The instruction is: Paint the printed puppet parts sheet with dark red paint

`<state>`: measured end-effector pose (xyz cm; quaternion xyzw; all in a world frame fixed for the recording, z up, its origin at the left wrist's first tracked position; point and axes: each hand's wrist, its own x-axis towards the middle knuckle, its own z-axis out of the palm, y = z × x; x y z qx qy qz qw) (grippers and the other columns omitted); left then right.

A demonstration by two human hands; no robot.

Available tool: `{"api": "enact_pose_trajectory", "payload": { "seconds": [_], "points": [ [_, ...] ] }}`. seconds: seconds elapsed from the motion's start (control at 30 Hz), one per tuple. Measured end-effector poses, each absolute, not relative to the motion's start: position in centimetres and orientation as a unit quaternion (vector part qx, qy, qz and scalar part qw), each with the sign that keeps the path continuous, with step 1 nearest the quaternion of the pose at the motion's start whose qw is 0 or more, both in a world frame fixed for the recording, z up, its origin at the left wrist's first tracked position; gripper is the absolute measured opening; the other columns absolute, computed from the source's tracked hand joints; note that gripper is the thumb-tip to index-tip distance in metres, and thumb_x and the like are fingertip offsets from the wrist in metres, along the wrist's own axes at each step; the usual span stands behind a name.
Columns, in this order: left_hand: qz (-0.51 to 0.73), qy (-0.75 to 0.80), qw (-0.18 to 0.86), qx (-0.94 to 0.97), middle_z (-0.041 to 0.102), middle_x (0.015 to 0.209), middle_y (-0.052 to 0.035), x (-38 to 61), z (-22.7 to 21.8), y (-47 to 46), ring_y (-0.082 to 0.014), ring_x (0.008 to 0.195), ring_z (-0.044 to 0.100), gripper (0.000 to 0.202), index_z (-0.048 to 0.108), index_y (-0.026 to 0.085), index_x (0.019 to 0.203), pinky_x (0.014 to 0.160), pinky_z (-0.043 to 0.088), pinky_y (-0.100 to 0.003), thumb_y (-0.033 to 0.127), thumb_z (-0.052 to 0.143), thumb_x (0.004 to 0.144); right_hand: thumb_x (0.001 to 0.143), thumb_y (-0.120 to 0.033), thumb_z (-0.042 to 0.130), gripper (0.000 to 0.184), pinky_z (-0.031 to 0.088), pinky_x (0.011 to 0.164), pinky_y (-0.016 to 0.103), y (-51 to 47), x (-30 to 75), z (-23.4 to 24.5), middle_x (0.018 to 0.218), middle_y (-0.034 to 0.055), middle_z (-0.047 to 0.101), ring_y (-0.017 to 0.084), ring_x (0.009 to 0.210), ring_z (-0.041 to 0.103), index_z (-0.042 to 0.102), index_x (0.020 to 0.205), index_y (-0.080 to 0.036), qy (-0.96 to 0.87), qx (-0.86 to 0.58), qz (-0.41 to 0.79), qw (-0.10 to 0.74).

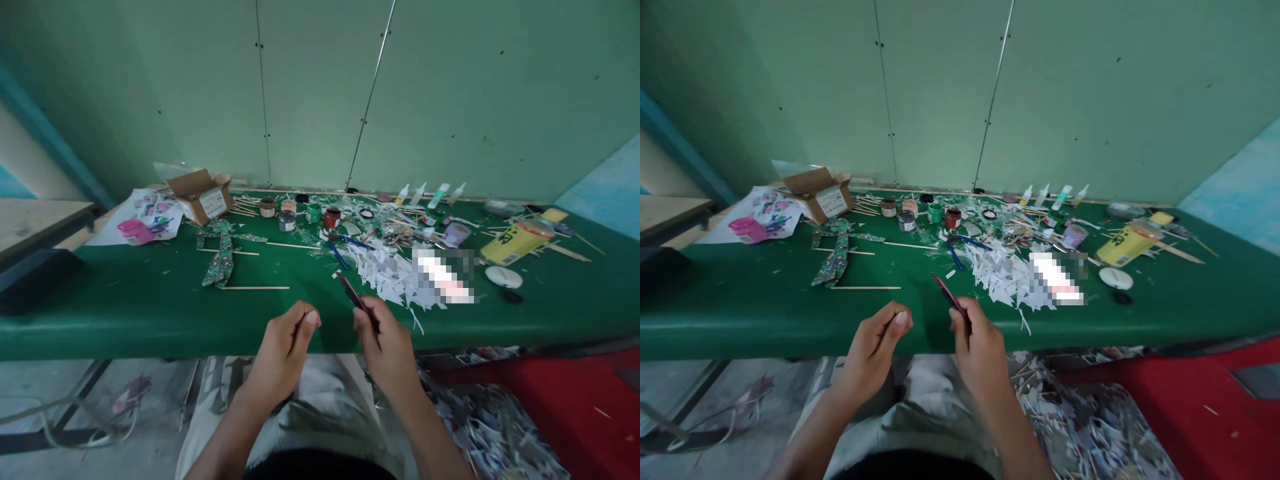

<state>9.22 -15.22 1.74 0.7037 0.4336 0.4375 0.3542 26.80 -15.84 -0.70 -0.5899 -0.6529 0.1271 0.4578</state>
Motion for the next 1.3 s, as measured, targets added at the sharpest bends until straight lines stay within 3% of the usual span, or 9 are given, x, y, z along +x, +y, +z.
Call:
{"api": "enact_pose_trajectory", "payload": {
  "seconds": [0.07,0.2,0.33,0.4,0.6,0.73,0.93,1.1,1.3],
  "points": [
    [0.469,0.4,0.372,0.694,0.04,0.065,0.0034,9.2,1.6,-16.2,-0.0091,0.059,0.036,0.036,0.044,0.017,0.073,0.056,0.029,-0.023,0.037,0.032,0.101,0.096,-0.032,0.039,0.017,0.047,0.053,0.022,-17.9,26.5,-0.1,0.064,-0.0022,0.065,0.014,0.053,0.063,0.05,0.103,-0.021,-0.673,-0.558,0.178,0.452],
    [0.473,0.334,0.372,0.726,0.036,0.066,0.004,9.0,1.6,-17.7,-0.009,0.059,0.034,0.03,0.039,0.019,0.076,0.055,0.028,-0.023,0.035,0.036,0.101,0.092,-0.022,0.044,0.011,0.049,0.053,0.02,-20.4,26.0,0.8,0.071,-0.0012,0.067,0.012,0.056,0.065,0.049,0.102,-0.023,-0.713,-0.519,0.163,0.442],
    [0.463,0.306,0.334,0.762,0.036,0.066,0.0042,9.0,2.4,-18.4,-0.0086,0.057,0.034,0.033,0.036,0.019,0.076,0.053,0.027,-0.022,0.043,0.039,0.098,0.093,-0.021,0.043,0.031,0.056,0.068,0.023,-21.5,25.9,1.8,0.098,0.0033,0.075,0.014,0.078,0.072,0.049,0.123,-0.025,-0.767,-0.463,0.108,0.431],
    [0.456,0.306,0.325,0.77,0.038,0.065,0.0042,9.2,2.8,-18.6,-0.0084,0.055,0.035,0.036,0.04,0.019,0.078,0.052,0.026,-0.022,0.049,0.038,0.098,0.095,-0.021,0.043,0.031,0.057,0.075,0.024,-21.8,26.2,2.3,0.104,0.0032,0.074,0.015,0.089,0.072,0.052,0.123,-0.027,-0.786,-0.439,0.084,0.428],
    [0.441,0.276,0.327,0.789,0.042,0.06,0.0019,10.7,3.3,-18.5,-0.0099,0.057,0.039,0.046,0.045,0.017,0.069,0.053,0.026,-0.023,0.055,0.043,0.094,0.093,-0.019,0.044,0.022,0.058,0.06,0.025,-22.9,27.5,3.5,0.081,0.0025,0.073,0.015,0.069,0.071,0.06,0.107,-0.023,-0.79,-0.446,0.042,0.418],
    [0.423,0.243,0.343,0.803,0.042,0.058,0.0013,11.7,3.2,-18.2,-0.0114,0.058,0.038,0.05,0.043,0.017,0.066,0.055,0.026,-0.023,0.059,0.04,0.093,0.093,-0.019,0.046,0.024,0.055,0.05,0.024,-23.6,28.6,3.9,0.073,0.0027,0.072,0.015,0.056,0.068,0.064,0.108,-0.022,-0.794,-0.44,0.02,0.42],
    [0.414,0.234,0.33,0.815,0.042,0.058,0.0015,12.8,3.6,-17.9,-0.0109,0.058,0.038,0.052,0.039,0.017,0.067,0.055,0.026,-0.023,0.062,0.038,0.093,0.091,-0.017,0.048,0.028,0.059,0.053,0.025,-23.7,29.6,4.4,0.073,0.0007,0.072,0.014,0.058,0.07,0.066,0.111,-0.024,-0.784,-0.435,0.03,0.442],
    [0.422,0.213,0.267,0.84,0.04,0.057,0.0025,13.3,4.0,-17.8,-0.0099,0.055,0.038,0.049,0.036,0.018,0.067,0.052,0.025,-0.023,0.058,0.033,0.096,0.092,-0.022,0.048,0.025,0.059,0.054,0.022,-23.7,30.0,4.7,0.07,0.0021,0.072,0.014,0.061,0.072,0.072,0.099,-0.021,-0.775,-0.442,0.062,0.447],
    [0.392,0.171,0.2,0.882,0.038,0.053,0.0034,14.1,4.3,-17.4,-0.0094,0.047,0.036,0.047,0.038,0.019,0.065,0.047,0.023,-0.025,0.048,0.027,0.1,0.091,-0.019,0.048,0.026,0.058,0.051,0.023,-24.2,30.8,4.5,0.069,0.0011,0.073,0.014,0.057,0.071,0.071,0.102,-0.022,-0.77,-0.454,0.036,0.447]
  ]
}}
